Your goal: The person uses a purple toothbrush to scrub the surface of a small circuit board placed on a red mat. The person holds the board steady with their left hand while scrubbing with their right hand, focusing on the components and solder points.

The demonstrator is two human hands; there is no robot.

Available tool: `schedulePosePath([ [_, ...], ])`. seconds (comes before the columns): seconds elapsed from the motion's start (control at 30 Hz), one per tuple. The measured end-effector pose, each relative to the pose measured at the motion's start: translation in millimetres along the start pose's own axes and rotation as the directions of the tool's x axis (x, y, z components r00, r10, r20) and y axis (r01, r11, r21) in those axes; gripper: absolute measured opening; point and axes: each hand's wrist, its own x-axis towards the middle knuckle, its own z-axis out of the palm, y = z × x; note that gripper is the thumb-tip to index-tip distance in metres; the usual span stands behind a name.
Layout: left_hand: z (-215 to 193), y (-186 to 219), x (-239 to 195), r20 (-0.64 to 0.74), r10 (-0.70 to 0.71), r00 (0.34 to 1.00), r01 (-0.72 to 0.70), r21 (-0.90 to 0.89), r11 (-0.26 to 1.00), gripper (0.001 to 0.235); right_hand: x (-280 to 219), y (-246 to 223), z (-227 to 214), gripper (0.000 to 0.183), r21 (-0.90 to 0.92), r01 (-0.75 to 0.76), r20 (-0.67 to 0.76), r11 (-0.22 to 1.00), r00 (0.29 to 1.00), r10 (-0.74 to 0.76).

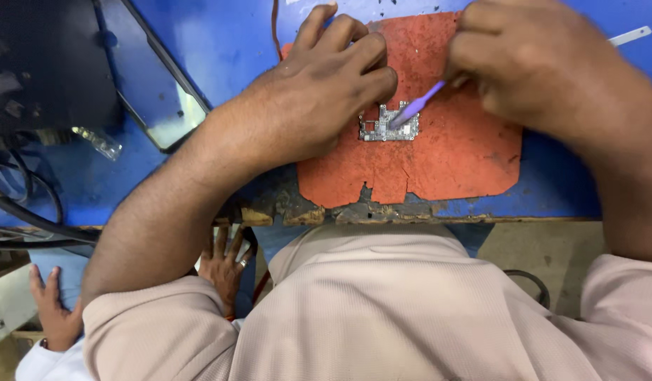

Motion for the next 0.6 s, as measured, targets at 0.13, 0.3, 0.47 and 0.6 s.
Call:
schedulePosePath([
  [0.13,1.8,-0.2,0.8,-0.027,-0.015,1.000,0.015,-0.016,1.000,0.022,2.6,-7.0,10.0,0.016,-0.055,0.167,-0.015,0.984,0.986,-0.168],
  [0.3,5.7,-3.5,-1.8,-0.029,-0.010,1.000,0.009,-0.055,0.998,0.022,-3.8,10.5,3.0,0.015,0.026,0.031,0.005,0.999,1.000,-0.031],
  [0.47,9.2,-4.5,2.5,-0.043,-0.023,0.999,0.020,-0.078,0.997,0.026,-3.7,1.7,19.3,0.018,-0.041,0.106,0.025,0.994,0.994,-0.105],
  [0.6,15.1,-2.5,2.1,-0.089,-0.028,0.996,0.025,-0.034,0.999,0.024,-4.4,19.9,20.1,0.016,-0.054,-0.055,-0.031,0.997,0.998,0.053],
])
